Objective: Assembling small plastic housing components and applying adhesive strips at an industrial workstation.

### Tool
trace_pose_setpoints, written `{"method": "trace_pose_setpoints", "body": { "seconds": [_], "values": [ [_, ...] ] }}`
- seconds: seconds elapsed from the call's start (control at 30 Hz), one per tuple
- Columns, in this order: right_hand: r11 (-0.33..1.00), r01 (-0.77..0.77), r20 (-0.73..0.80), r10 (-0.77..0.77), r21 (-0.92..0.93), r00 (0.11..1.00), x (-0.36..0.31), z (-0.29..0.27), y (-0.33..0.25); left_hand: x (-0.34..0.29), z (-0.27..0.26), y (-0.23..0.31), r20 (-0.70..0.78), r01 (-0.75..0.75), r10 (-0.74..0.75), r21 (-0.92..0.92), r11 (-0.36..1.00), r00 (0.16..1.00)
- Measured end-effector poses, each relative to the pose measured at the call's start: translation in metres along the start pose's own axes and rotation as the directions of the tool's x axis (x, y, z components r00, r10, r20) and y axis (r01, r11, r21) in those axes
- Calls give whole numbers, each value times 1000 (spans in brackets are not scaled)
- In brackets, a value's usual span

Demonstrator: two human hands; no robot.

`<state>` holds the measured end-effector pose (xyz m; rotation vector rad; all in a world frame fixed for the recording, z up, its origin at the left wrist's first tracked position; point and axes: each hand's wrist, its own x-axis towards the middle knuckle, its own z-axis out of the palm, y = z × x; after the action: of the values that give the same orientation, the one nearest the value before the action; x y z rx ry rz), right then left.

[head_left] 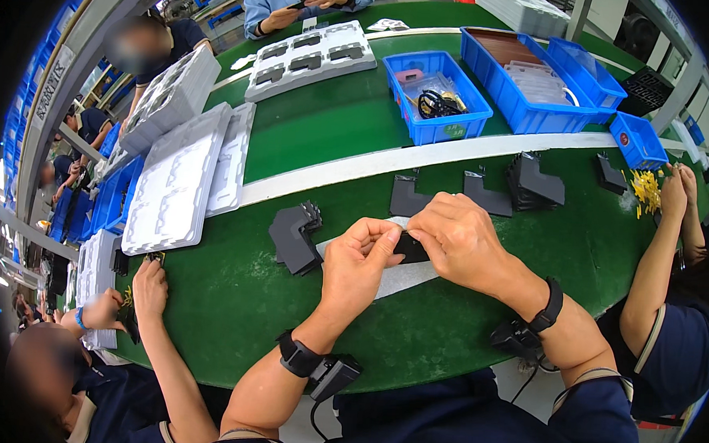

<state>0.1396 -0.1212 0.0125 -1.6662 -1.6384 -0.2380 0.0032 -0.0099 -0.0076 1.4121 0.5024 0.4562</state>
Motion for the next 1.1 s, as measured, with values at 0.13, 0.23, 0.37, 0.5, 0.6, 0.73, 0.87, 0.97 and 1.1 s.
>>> {"method": "trace_pose_setpoints", "body": {
  "seconds": [0.13,0.23,0.37,0.5,0.6,0.73,0.87,0.97,1.1],
  "values": [
    [1000,-4,-48,6,27,999,-2,3,1,1,3,5,3,33,-33,-78,996,999],
    [959,-150,79,135,241,988,-1,-1,4,1,-2,4,54,50,-50,10,999,997],
    [785,-406,251,323,467,913,3,-7,3,-1,-6,3,67,24,-27,46,999,997],
    [902,-309,38,312,303,949,-6,10,9,2,-4,0,24,5,-4,-50,999,1000],
    [992,-112,-74,116,67,990,-9,16,7,1,0,4,2,1,-1,-15,1000,1000],
    [994,-92,-79,97,59,992,-11,19,1,1,-2,2,-19,-6,5,-26,1000,1000],
    [994,-86,-77,92,71,993,-11,18,-3,0,-2,4,-26,-11,11,4,1000,1000],
    [997,-60,-112,65,45,992,-11,20,-5,0,-1,5,-41,-26,27,18,999,999],
    [1000,-31,-171,30,-4,985,-11,25,-8,-1,1,3,-66,-58,58,8,998,996]
  ]
}}
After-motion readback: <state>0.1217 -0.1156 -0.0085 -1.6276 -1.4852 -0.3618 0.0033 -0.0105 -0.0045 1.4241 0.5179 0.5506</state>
